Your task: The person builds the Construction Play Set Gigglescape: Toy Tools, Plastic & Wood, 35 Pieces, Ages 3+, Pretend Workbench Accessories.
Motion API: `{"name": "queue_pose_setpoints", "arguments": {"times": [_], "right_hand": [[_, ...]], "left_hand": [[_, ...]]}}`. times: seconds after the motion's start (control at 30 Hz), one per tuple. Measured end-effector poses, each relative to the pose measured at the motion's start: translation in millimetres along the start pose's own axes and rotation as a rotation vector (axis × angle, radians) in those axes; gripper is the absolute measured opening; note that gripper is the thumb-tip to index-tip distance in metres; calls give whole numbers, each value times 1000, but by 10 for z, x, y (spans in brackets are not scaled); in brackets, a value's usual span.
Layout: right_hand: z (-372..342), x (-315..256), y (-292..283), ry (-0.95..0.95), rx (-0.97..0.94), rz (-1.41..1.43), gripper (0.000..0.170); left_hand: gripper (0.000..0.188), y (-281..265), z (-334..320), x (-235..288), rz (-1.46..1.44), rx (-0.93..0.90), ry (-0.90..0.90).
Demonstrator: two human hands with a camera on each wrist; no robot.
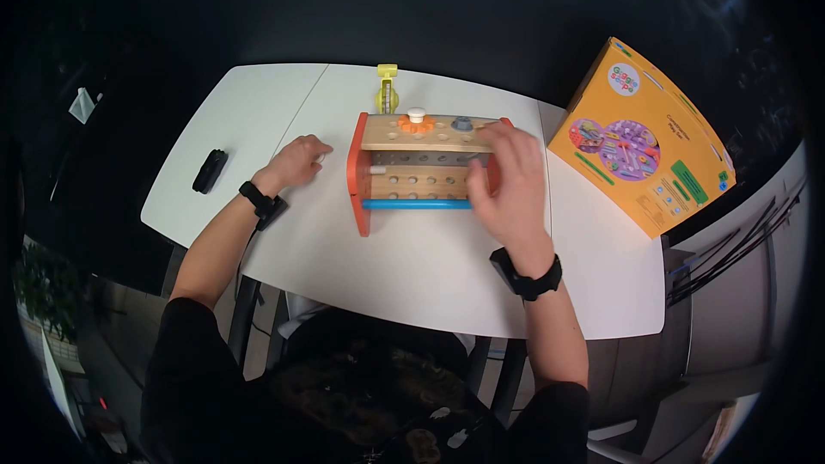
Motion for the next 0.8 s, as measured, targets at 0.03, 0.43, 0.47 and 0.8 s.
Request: {"name": "queue_pose_setpoints", "arguments": {"times": [0.03, 0.43, 0.47, 0.8], "right_hand": [[-22, -81, 54, -24, -39, 11, 31], [-95, -434, 750, 154, -418, 509, 27], [-74, -480, 768, 167, -418, 569, 28], [-108, -342, 1036, 486, -571, 976, 30]], "left_hand": [[37, 57, -9, -45, 10, -48, -39], [33, -1426, -434, 1275, -480, 693, 362], [33, -1464, -456, 1354, -480, 693, 362], [49, -1433, -442, 1856, -342, 666, 580]]}}
Point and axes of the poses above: each hand's wrist, its own z-axis towards the middle knuckle, its own y-axis out of the palm, x = y × z, the point moved 10 cm from there along z, towards the middle knuckle, and after that the axes turned 12 degrees about y, right-handed, at the moved point
